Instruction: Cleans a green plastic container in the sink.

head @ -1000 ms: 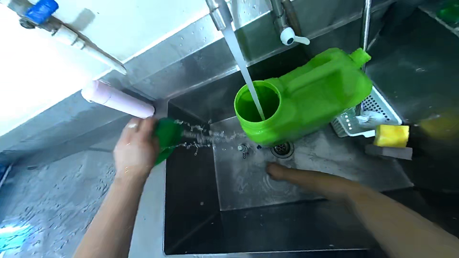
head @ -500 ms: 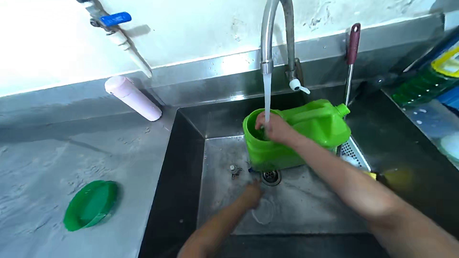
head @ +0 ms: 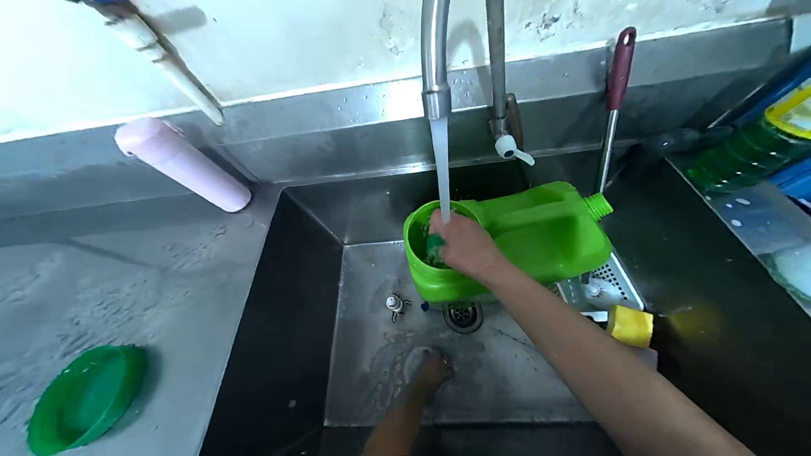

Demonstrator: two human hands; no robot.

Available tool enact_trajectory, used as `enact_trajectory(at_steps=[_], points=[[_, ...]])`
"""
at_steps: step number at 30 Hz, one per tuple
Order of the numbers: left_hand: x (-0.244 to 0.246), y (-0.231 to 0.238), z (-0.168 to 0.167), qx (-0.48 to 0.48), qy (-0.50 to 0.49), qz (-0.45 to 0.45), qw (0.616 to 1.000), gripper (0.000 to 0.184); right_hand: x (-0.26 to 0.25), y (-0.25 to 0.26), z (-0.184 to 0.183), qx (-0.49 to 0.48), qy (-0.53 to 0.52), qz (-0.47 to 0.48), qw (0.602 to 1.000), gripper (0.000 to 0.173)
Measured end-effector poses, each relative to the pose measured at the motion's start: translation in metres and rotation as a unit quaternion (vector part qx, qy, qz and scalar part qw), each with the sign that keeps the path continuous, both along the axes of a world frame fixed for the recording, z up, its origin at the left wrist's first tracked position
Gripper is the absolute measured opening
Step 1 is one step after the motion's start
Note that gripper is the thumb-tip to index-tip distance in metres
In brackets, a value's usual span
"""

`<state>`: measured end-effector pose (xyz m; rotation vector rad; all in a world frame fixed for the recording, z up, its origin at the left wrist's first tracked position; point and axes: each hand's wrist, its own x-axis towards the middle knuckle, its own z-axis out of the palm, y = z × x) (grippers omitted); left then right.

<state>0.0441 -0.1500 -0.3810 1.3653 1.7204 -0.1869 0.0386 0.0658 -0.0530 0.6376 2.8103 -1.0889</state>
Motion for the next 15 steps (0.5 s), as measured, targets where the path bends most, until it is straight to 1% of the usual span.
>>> enact_trajectory(at_steps=[2, 3, 4, 5, 6, 7, 8, 9, 10, 11, 12, 13, 14, 15], points=[[-0.034, 0.005, 0.043, -0.037, 0.073, 0.090, 0.993, 0.081, -0.002, 0.000, 0.002, -0.002, -0.025, 0.004, 1.000, 0.028], [-0.054, 0.007, 0.069, -0.031, 0.106, 0.147, 0.983, 0.090, -0.002, 0.000, 0.003, -0.006, -0.026, 0.006, 1.000, 0.029], [-0.074, 0.010, 0.100, -0.004, 0.131, 0.216, 0.968, 0.092, -0.001, -0.001, 0.003, -0.006, -0.027, 0.011, 1.000, 0.031], [-0.090, 0.013, 0.139, 0.030, 0.147, 0.282, 0.948, 0.092, -0.001, -0.001, 0.003, -0.003, -0.024, 0.019, 1.000, 0.033], [-0.102, 0.016, 0.180, 0.084, 0.147, 0.346, 0.923, 0.090, 0.001, -0.001, 0.003, 0.001, -0.010, 0.025, 1.000, 0.036], [-0.110, 0.019, 0.221, 0.173, 0.126, 0.402, 0.890, 0.087, 0.002, -0.001, 0.001, 0.004, 0.017, 0.026, 1.000, 0.037], [-0.113, 0.023, 0.259, 0.276, 0.085, 0.442, 0.849, 0.083, 0.004, 0.000, -0.002, 0.000, 0.053, 0.024, 0.998, 0.035], [-0.111, 0.031, 0.294, 0.363, 0.023, 0.470, 0.804, 0.078, 0.004, 0.000, -0.005, -0.022, 0.091, 0.014, 0.996, 0.030], [-0.104, 0.042, 0.324, 0.432, -0.050, 0.493, 0.753, 0.073, 0.005, 0.001, -0.006, -0.068, 0.130, -0.009, 0.989, 0.026], [-0.095, 0.055, 0.351, 0.482, -0.130, 0.509, 0.701, 0.068, 0.005, 0.003, -0.002, -0.146, 0.157, -0.041, 0.976, 0.026], [-0.085, 0.069, 0.373, 0.510, -0.205, 0.512, 0.661, 0.062, 0.005, 0.004, 0.005, -0.244, 0.161, -0.071, 0.954, 0.035], [-0.078, 0.082, 0.385, 0.525, -0.257, 0.504, 0.636, 0.055, 0.005, 0.004, 0.013, -0.352, 0.156, -0.100, 0.917, 0.045], [-0.077, 0.094, 0.388, 0.526, -0.265, 0.495, 0.639, 0.049, 0.004, 0.004, 0.017, -0.430, 0.163, -0.134, 0.878, 0.048], [-0.080, 0.103, 0.387, 0.516, -0.213, 0.484, 0.674, 0.042, 0.003, 0.006, 0.017, -0.475, 0.192, -0.176, 0.840, 0.048]])
